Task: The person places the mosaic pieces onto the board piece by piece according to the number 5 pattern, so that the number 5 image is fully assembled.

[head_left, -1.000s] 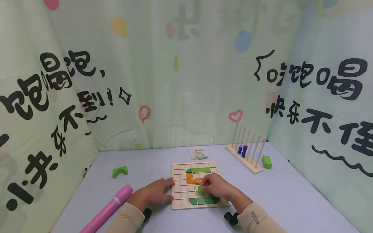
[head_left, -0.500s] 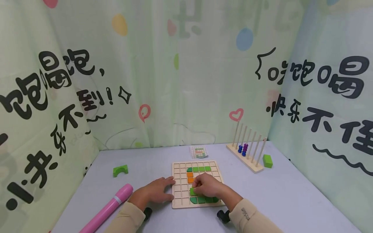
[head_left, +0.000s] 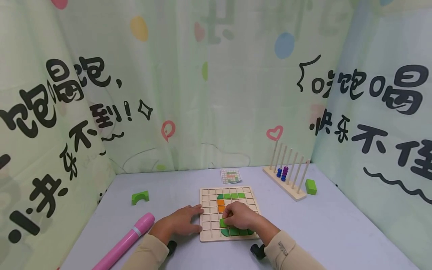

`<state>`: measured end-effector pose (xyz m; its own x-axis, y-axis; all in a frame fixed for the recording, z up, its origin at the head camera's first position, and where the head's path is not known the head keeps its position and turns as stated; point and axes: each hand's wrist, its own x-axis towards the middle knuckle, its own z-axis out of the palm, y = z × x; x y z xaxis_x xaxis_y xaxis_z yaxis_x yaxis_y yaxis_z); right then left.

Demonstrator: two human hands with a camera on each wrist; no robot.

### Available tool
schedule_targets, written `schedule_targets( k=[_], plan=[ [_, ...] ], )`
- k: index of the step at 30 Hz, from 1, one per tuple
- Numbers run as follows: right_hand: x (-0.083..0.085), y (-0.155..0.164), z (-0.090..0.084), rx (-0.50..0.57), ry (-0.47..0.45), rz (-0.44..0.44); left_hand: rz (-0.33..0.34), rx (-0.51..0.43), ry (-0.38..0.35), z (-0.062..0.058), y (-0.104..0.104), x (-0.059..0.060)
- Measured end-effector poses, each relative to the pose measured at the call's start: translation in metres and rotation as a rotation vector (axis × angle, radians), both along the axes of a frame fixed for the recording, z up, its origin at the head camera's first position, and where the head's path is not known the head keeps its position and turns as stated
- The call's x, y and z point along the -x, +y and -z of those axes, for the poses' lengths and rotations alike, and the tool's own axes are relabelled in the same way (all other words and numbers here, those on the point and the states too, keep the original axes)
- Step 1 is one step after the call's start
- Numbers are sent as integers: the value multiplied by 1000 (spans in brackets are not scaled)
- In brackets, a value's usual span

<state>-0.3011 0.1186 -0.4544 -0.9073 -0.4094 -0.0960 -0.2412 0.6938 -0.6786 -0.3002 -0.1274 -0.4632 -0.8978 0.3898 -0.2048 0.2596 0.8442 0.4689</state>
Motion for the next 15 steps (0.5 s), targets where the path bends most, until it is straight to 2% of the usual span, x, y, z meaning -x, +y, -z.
schedule_targets(
  k=[5,12,15],
  plan=[
    [-1,-3,2,-37,52,4,4,2,2,-1,1,0],
    [-1,-12,3,-214,178,-8,16,-12,-2,-1,0,1],
    [-3,-9,1,-188,164,-6,11,-9,-15,-1,0,0]
  ],
)
